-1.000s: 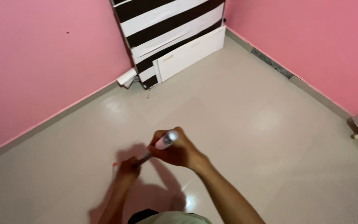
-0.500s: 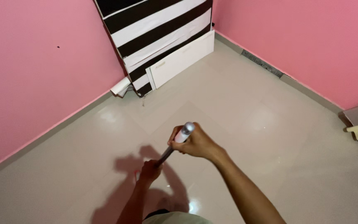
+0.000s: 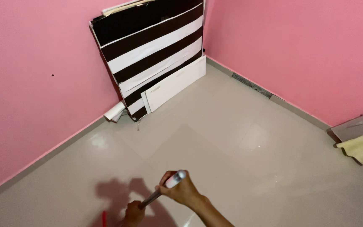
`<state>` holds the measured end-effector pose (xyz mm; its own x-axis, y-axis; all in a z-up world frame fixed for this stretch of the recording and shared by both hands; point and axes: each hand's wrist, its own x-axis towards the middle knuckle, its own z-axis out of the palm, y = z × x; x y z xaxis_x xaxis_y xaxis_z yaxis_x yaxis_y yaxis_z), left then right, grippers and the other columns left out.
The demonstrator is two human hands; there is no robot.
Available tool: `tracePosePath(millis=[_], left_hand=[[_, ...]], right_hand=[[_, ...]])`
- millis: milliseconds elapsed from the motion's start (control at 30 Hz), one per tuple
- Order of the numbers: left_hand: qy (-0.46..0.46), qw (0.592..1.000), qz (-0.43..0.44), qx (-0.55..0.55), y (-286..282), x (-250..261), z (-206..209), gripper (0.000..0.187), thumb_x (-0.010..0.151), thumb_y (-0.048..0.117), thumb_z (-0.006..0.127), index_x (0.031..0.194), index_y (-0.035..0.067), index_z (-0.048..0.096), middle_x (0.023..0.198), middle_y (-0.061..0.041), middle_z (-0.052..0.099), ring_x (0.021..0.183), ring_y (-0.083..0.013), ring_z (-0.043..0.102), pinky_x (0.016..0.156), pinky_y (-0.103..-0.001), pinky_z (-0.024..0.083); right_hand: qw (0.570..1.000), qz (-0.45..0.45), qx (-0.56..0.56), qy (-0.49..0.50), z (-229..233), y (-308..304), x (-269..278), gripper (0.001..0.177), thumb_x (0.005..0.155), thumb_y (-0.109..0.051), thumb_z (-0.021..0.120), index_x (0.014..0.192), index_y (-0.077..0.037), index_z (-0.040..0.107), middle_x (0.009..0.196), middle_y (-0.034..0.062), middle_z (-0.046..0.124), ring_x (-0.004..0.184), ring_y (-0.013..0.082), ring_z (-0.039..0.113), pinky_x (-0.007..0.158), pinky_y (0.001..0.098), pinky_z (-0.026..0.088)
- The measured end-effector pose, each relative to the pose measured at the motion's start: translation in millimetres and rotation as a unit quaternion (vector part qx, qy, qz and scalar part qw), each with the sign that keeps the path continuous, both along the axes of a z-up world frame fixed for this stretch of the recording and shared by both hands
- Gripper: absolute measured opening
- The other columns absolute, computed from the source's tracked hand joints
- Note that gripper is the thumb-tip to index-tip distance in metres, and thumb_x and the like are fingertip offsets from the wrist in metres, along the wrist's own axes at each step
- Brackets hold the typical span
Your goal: The person cleans the floor by pushing a squeegee across the surface, moving around boxes and bags in the room.
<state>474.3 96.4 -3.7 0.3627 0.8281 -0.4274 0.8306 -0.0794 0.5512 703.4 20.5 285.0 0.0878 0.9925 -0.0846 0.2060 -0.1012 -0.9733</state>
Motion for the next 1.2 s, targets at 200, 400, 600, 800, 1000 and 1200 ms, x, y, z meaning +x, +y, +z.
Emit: tracePosePath(millis=[200, 400, 600, 800, 1000, 1200], left_hand=[[-0.122, 0.988, -0.067, 0.071, 13.3, 83.9, -2.2, 0.026, 0.083, 0.029, 0.075, 0.081, 0.003, 0.075, 0.084, -0.022, 0.073, 0.085, -0.0436, 0.07, 0.077, -0.053, 0.056], [-0.094, 0.991, -0.092, -0.019, 53.7, 104.1, 59.3, 0.022, 0.088, 0.017, 0.065, 0.11, 0.017, 0.068, 0.087, -0.021, 0.073, 0.088, -0.0417, 0.071, 0.08, -0.052, 0.056], [-0.018, 0.992, -0.125, 0.01, 95.1, 60.4, -5.5, 0.011, 0.093, 0.013, 0.061, 0.103, 0.01, 0.066, 0.1, -0.021, 0.073, 0.094, -0.0395, 0.073, 0.083, -0.05, 0.059], [-0.018, 0.98, -0.2, 0.002, 59.5, 109.0, -29.8, 0.02, 0.093, 0.009, 0.055, 0.102, 0.016, 0.071, 0.103, -0.017, 0.073, 0.1, -0.0393, 0.069, 0.087, -0.051, 0.056], [-0.039, 0.958, -0.285, -0.002, 29.0, 151.5, 59.3, 0.019, 0.089, 0.014, 0.056, 0.104, 0.017, 0.068, 0.101, -0.017, 0.072, 0.097, -0.0408, 0.069, 0.082, -0.054, 0.056], [-0.055, 0.978, -0.198, 0.023, 20.2, 90.9, 66.7, 0.017, 0.089, 0.011, 0.053, 0.1, 0.012, 0.067, 0.093, -0.021, 0.072, 0.093, -0.0429, 0.07, 0.082, -0.055, 0.056]], right_hand=[[0.99, -0.085, -0.104, -0.05, 49.8, 11.6, 45.9, 0.021, 0.084, -0.011, 0.081, 0.07, -0.002, 0.068, 0.054, 0.0036, 0.064, 0.046, 0.0108, 0.058, 0.041, 0.0273, 0.046], [0.985, -0.129, -0.05, -0.1, 96.3, 28.2, 56.6, 0.021, 0.083, -0.016, 0.081, 0.07, -0.003, 0.07, 0.053, 0.0053, 0.067, 0.044, 0.0125, 0.065, 0.039, 0.0276, 0.053], [0.983, -0.181, 0.011, -0.012, 22.8, 28.7, 23.1, 0.021, 0.085, -0.012, 0.08, 0.073, -0.001, 0.067, 0.059, 0.0065, 0.068, 0.048, 0.0125, 0.067, 0.04, 0.0266, 0.052], [0.954, -0.293, -0.063, -0.034, 5.8, -7.4, 27.9, 0.018, 0.085, -0.013, 0.079, 0.075, -0.001, 0.07, 0.058, 0.0082, 0.067, 0.047, 0.0141, 0.066, 0.039, 0.0282, 0.053], [0.94, -0.281, -0.094, -0.171, 85.4, -24.7, 56.0, 0.021, 0.085, -0.015, 0.079, 0.074, 0.001, 0.071, 0.054, 0.0086, 0.068, 0.046, 0.0156, 0.067, 0.041, 0.029, 0.054], [0.981, -0.194, -0.007, -0.025, 76.0, -14.7, 71.5, 0.014, 0.084, -0.01, 0.078, 0.08, 0.002, 0.073, 0.061, 0.0078, 0.069, 0.048, 0.0133, 0.066, 0.043, 0.0284, 0.055]])
